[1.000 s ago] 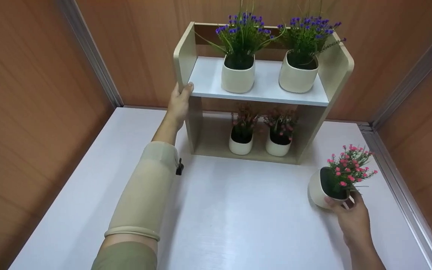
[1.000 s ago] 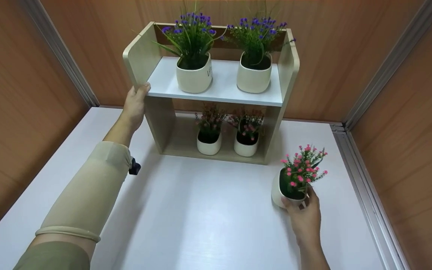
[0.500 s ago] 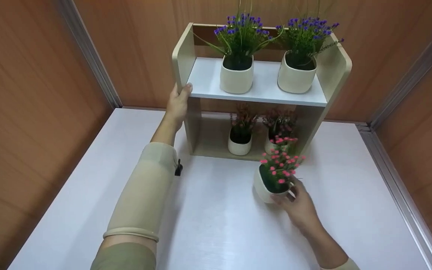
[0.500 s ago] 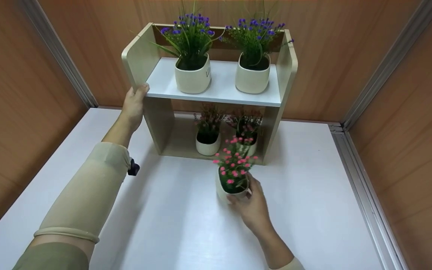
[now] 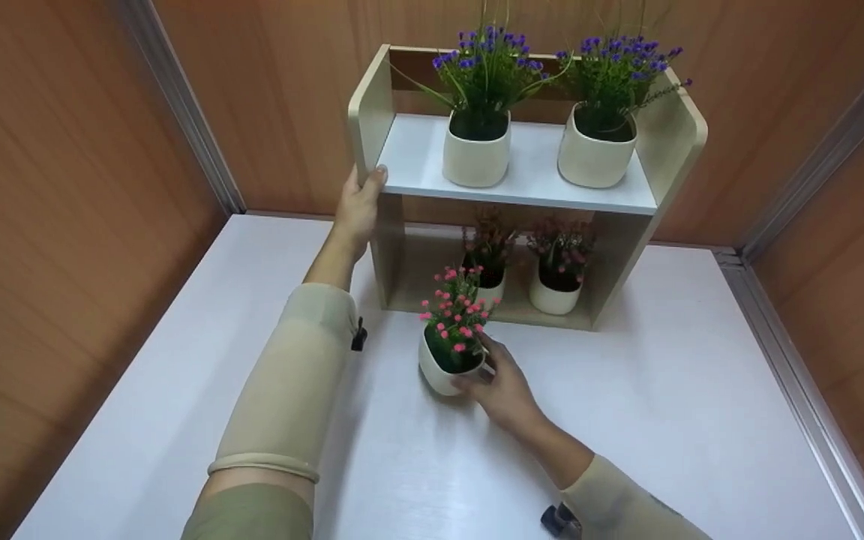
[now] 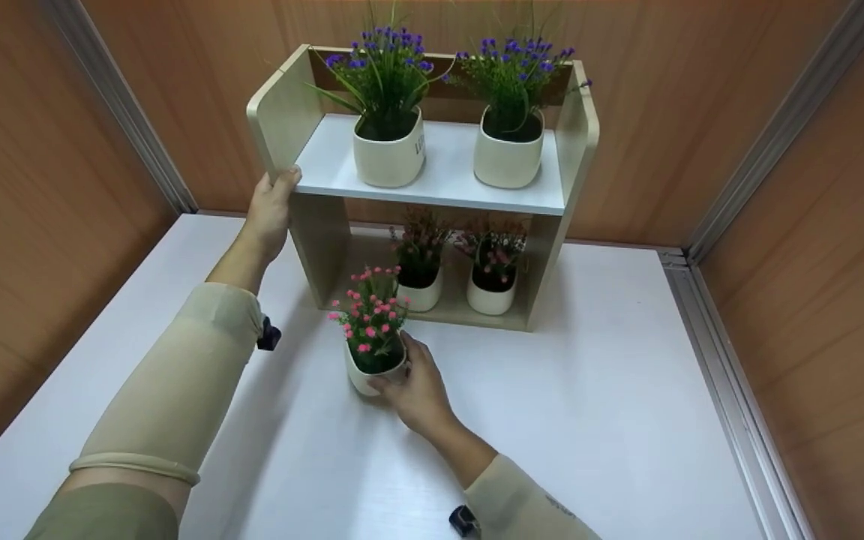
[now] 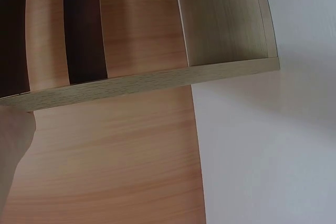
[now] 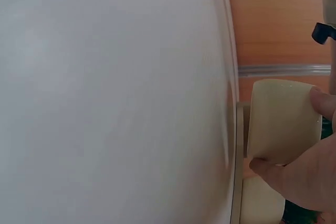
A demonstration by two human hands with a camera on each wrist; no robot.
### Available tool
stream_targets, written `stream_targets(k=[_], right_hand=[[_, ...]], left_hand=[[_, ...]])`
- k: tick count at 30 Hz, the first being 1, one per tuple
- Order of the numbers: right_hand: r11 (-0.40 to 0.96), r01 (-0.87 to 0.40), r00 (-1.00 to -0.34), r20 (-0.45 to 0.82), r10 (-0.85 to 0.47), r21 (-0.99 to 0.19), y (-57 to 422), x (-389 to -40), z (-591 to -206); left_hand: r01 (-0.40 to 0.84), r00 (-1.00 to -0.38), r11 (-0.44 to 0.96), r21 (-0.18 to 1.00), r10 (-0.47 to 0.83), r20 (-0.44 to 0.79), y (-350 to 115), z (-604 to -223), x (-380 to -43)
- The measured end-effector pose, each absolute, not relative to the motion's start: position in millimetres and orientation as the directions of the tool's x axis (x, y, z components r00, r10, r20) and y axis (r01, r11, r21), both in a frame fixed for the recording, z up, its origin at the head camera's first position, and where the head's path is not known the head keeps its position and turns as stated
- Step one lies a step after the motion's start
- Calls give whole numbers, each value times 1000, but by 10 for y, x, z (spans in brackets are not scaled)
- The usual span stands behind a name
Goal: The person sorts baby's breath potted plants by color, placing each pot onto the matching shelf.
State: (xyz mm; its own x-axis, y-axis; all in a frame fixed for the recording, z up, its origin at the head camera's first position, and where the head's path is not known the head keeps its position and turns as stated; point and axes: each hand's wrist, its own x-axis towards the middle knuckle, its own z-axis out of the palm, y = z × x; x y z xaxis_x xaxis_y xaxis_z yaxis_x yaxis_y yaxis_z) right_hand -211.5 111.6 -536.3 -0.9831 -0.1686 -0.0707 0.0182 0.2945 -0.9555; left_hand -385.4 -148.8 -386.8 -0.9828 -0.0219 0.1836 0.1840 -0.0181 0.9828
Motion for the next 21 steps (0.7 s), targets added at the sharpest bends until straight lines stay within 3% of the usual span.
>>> stream_targets(k=[21], right_hand=[[451,-176,-983,133,-127,-875,439,-3014,-5440]], left_hand=[[176,-984,-20,984,-28,175,-1483,-3865,-3838]])
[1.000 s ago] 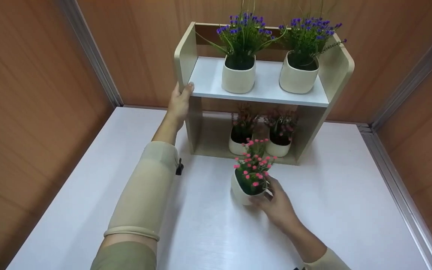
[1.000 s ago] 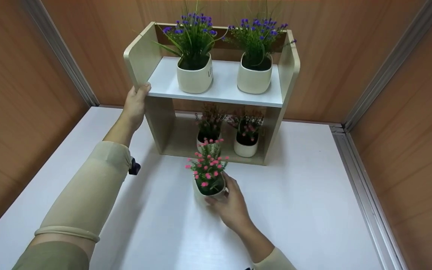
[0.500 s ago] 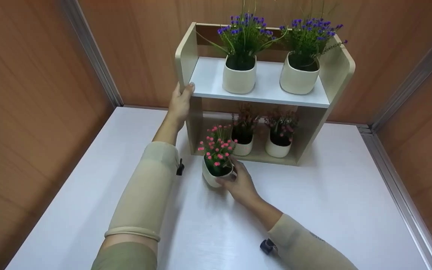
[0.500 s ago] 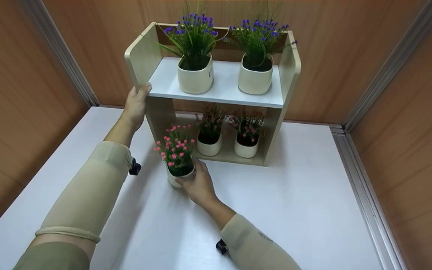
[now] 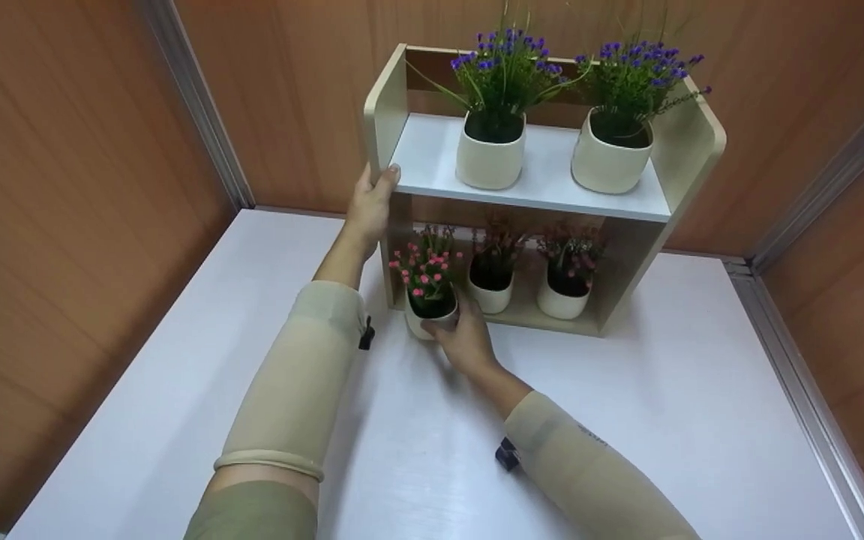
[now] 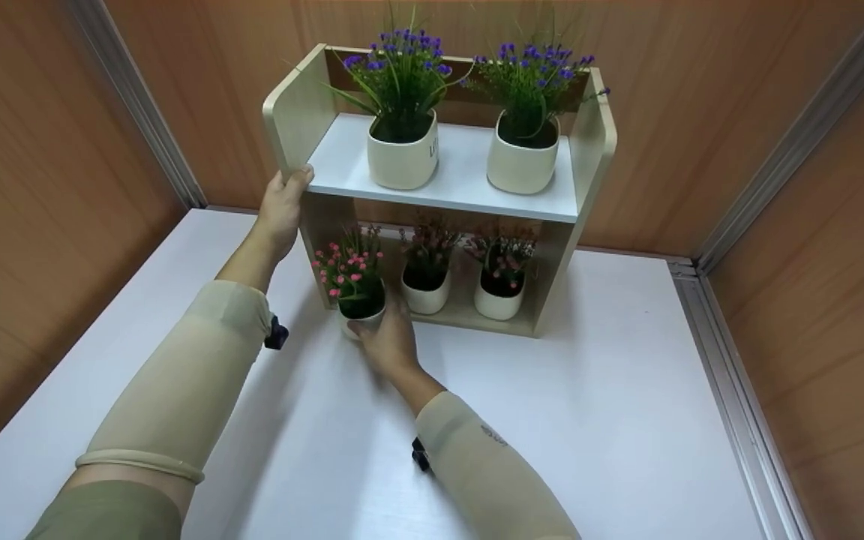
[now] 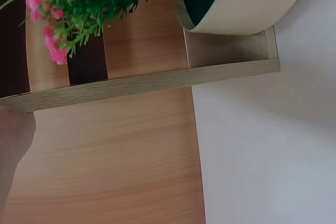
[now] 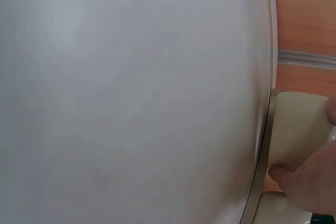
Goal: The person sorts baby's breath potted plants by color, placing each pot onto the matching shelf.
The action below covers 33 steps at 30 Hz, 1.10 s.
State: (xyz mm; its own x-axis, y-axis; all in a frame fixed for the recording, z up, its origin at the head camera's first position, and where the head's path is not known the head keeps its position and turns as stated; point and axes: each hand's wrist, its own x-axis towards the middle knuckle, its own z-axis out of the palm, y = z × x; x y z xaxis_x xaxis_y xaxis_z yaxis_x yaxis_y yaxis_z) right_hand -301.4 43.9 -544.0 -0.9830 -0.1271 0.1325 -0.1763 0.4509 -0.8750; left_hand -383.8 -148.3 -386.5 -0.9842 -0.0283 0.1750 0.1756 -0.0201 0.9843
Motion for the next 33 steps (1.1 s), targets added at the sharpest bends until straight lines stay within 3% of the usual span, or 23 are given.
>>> stream_targets(k=[4,18,33], right_hand=[[467,-203,-979,176,-100,-861,397,-3152,-5420],[519,-100,-989,144,46,-849,207,-3373,-5449],[608,-58,-992,114,54,-792,124,-3604,-5570]], left_hand=[[182,-983,-24,983,-35,181,-1477,-3868,-3846],[186,-983,-13,982,-12,186,-1470,-3866,-3829],[172,-985,-14,985,-27,171,-1470,-3873,-3830]])
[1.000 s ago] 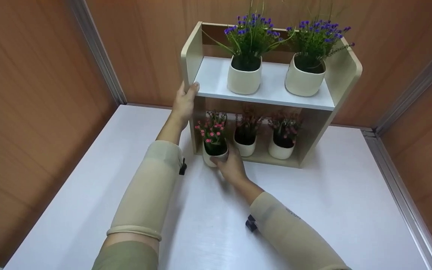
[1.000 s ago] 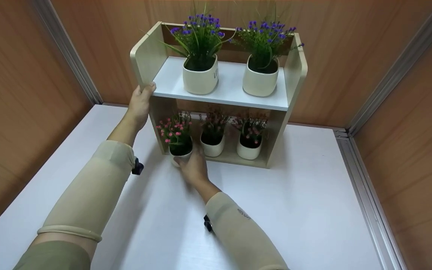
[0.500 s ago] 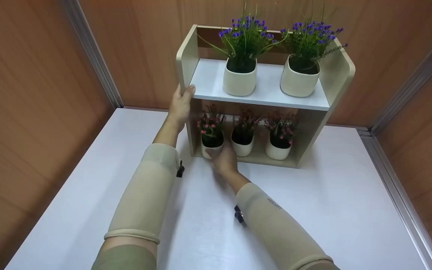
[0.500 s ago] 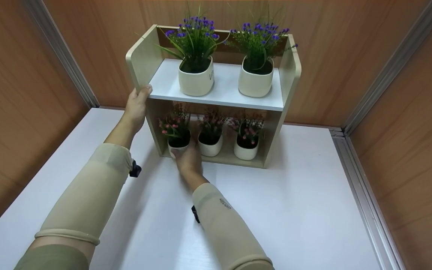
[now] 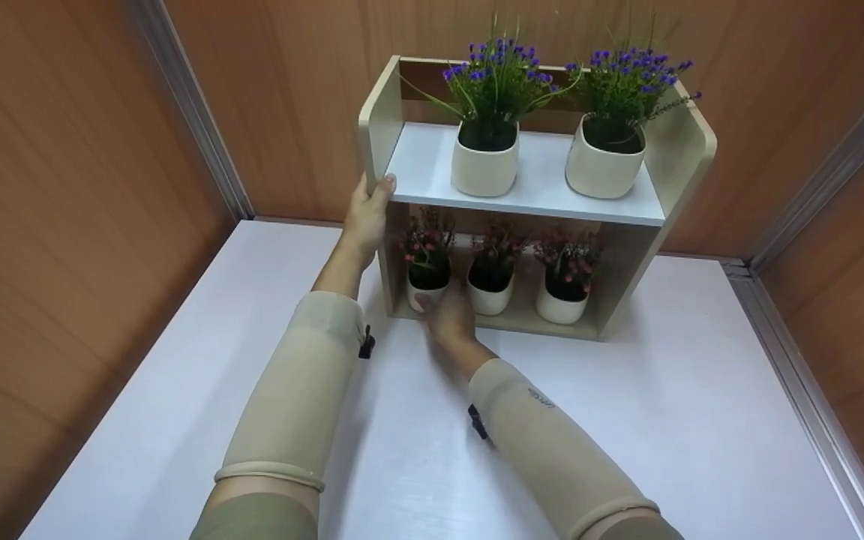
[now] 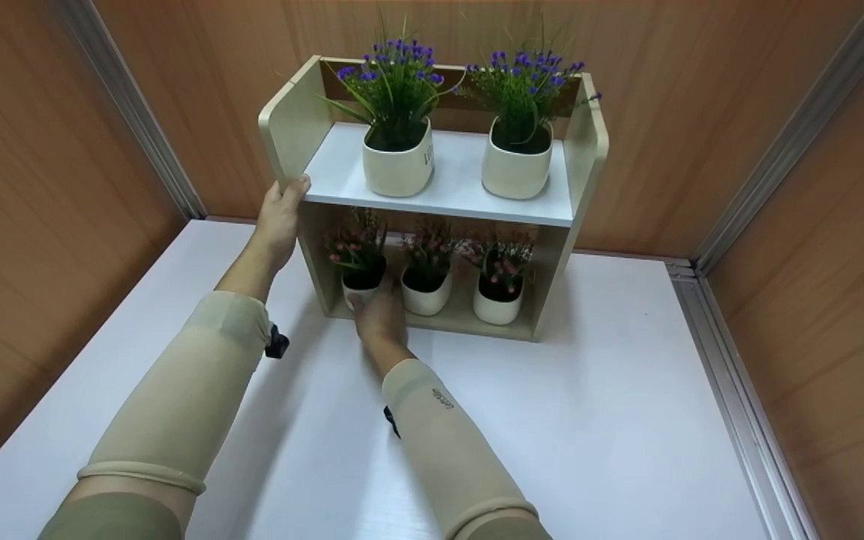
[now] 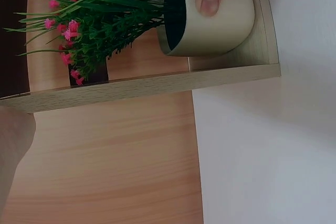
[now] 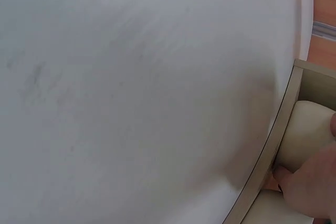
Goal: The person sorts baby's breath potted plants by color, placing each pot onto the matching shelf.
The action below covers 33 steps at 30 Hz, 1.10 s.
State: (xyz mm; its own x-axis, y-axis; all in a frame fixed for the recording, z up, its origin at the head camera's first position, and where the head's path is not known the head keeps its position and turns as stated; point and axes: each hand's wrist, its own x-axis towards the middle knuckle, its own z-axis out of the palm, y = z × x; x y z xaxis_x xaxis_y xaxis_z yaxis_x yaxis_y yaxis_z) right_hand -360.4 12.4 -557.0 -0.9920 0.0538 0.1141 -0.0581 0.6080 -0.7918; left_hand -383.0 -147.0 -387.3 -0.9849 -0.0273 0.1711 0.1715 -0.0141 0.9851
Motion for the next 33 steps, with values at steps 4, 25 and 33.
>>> stream_targets(k=[4,25,33], right_hand=[[603,-82,-989,137,46,-793,139,-3680,-5667],[488,-129,-992,121,-46,-863,188,-3179,-5177],[495,-138,-987,76,-144,-858,174,-2856,-5063]], left_hand=[[173,-985,-18,985,-21,173,-1457,-3866,-3845],[160,-987,-22,987,-17,159,-1420,-3868,-3921],[194,-978,-37,980,-83,191,-1495,-3934,-3916]])
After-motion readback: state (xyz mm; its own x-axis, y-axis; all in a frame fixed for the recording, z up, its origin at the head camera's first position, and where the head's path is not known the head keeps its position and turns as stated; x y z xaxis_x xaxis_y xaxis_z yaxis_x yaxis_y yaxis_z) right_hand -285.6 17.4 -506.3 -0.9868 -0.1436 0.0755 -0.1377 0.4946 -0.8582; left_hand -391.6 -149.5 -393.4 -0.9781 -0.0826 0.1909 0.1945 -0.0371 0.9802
